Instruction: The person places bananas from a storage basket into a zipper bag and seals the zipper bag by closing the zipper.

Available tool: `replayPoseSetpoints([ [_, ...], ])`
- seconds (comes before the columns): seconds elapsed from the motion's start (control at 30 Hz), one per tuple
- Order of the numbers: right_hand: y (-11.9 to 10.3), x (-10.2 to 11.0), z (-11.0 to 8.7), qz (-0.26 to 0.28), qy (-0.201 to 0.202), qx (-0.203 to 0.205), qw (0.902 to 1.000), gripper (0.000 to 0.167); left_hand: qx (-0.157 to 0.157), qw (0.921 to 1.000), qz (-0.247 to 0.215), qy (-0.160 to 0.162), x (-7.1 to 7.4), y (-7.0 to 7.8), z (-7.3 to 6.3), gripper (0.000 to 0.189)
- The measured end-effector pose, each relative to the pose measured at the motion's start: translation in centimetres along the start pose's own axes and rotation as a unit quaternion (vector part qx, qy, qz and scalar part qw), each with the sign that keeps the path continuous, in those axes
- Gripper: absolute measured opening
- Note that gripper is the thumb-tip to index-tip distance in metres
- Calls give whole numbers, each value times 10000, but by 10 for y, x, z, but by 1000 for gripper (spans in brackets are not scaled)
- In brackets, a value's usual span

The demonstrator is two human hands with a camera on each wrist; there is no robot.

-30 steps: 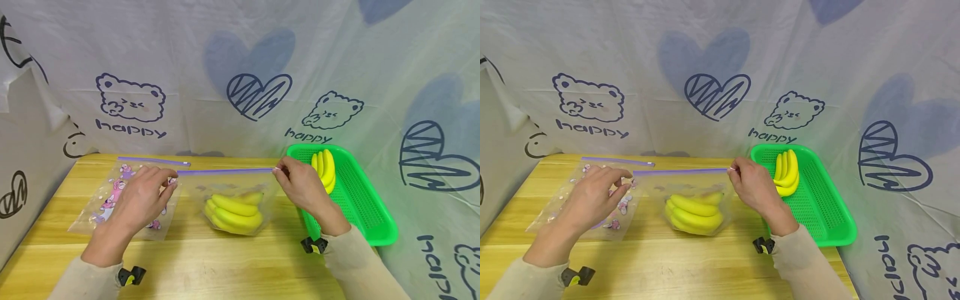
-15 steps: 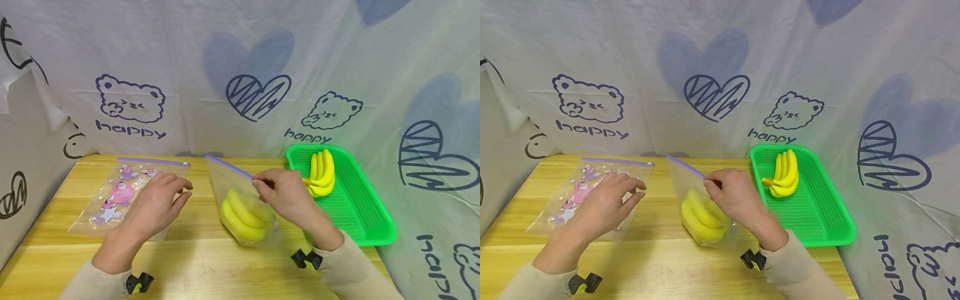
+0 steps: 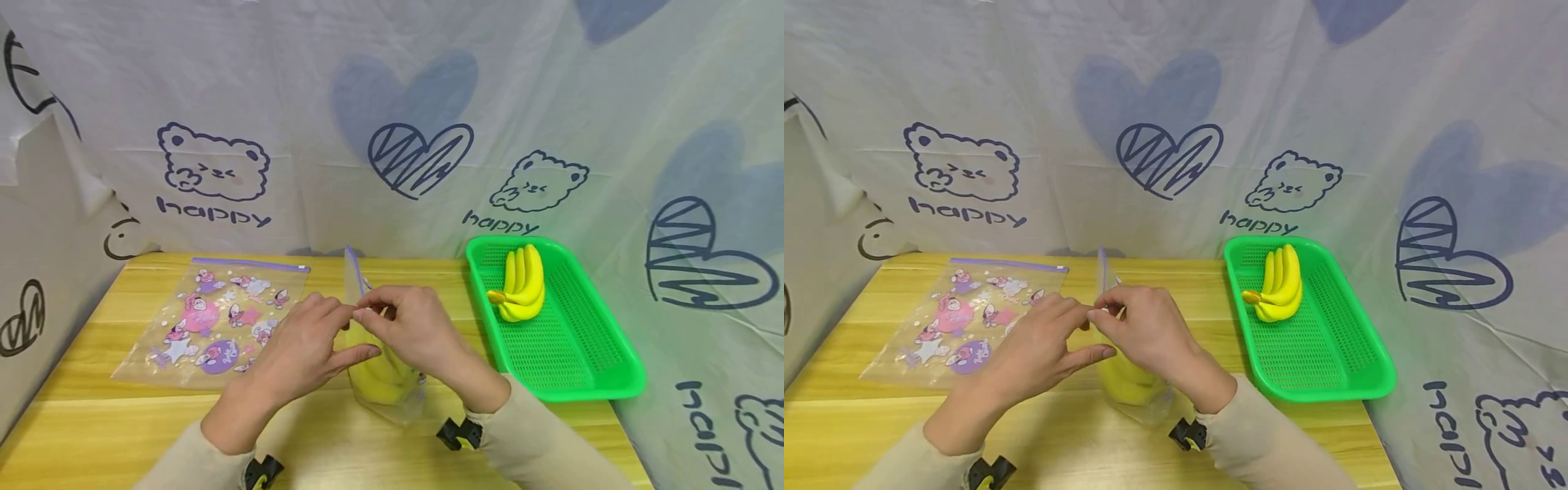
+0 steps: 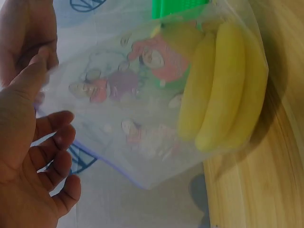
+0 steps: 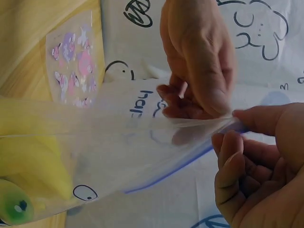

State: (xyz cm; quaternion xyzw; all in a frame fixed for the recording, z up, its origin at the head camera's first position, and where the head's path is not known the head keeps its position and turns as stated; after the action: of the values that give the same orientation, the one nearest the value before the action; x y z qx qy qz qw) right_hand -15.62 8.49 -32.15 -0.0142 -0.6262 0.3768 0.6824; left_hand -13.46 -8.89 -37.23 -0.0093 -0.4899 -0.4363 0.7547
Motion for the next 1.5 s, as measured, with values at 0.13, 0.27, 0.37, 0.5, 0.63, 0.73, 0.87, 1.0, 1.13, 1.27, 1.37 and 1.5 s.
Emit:
replayPoseSetpoints([
  [0.13,-3,-4,2,32,-172,242,9996,14,-227,9992,-39,314,-2,1,1,39],
  [0.27,2,-4,3,85,-308,568,9979,19,-227,9988,-162,410,-3,-1,1,13],
  [0.37,8,-4,5,58,-315,826,9961,20,-267,9990,-181,304,-2,-2,1,12],
  [0.5,18,-6,8,-415,-249,1106,9927,30,-367,9991,-173,157,1,-2,2,12],
  [0.63,33,-12,14,-1389,2,1468,9794,39,-496,9985,-165,139,6,-4,1,11],
  [0.73,52,-17,21,-2052,330,1477,9670,33,-620,9977,-208,160,10,-6,0,11],
  [0.87,79,-16,25,-2523,656,961,9606,18,-585,9976,-292,205,18,-12,-6,11],
  [1.0,95,-7,23,-2656,913,585,9580,11,-60,9986,-314,411,30,-23,-15,9],
  [1.13,102,1,18,-2347,862,428,9673,11,771,9945,-399,587,40,-34,-25,10],
  [1.27,102,6,11,-2006,505,310,9779,11,1276,9885,-540,602,42,-41,-34,9],
  [1.37,99,8,2,-1740,177,335,9840,9,1378,9862,-714,577,39,-45,-40,10],
  [1.5,92,11,-10,-1340,-383,374,9895,6,1609,9802,-1022,539,36,-46,-47,12],
])
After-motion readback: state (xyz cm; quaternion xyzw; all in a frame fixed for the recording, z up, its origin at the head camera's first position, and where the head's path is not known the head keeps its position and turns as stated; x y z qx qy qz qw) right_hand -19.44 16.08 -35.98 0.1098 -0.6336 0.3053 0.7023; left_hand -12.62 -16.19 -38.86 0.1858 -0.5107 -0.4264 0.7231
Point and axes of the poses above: each hand's wrist, its own z-axis towards the middle knuckle, its own x-axis out of the back of the hand, y = z × x, the point moved 3 cm from there along z, towards the middle knuckle, and after that the axes turned 12 degrees about -z, right-handed, at the moved point
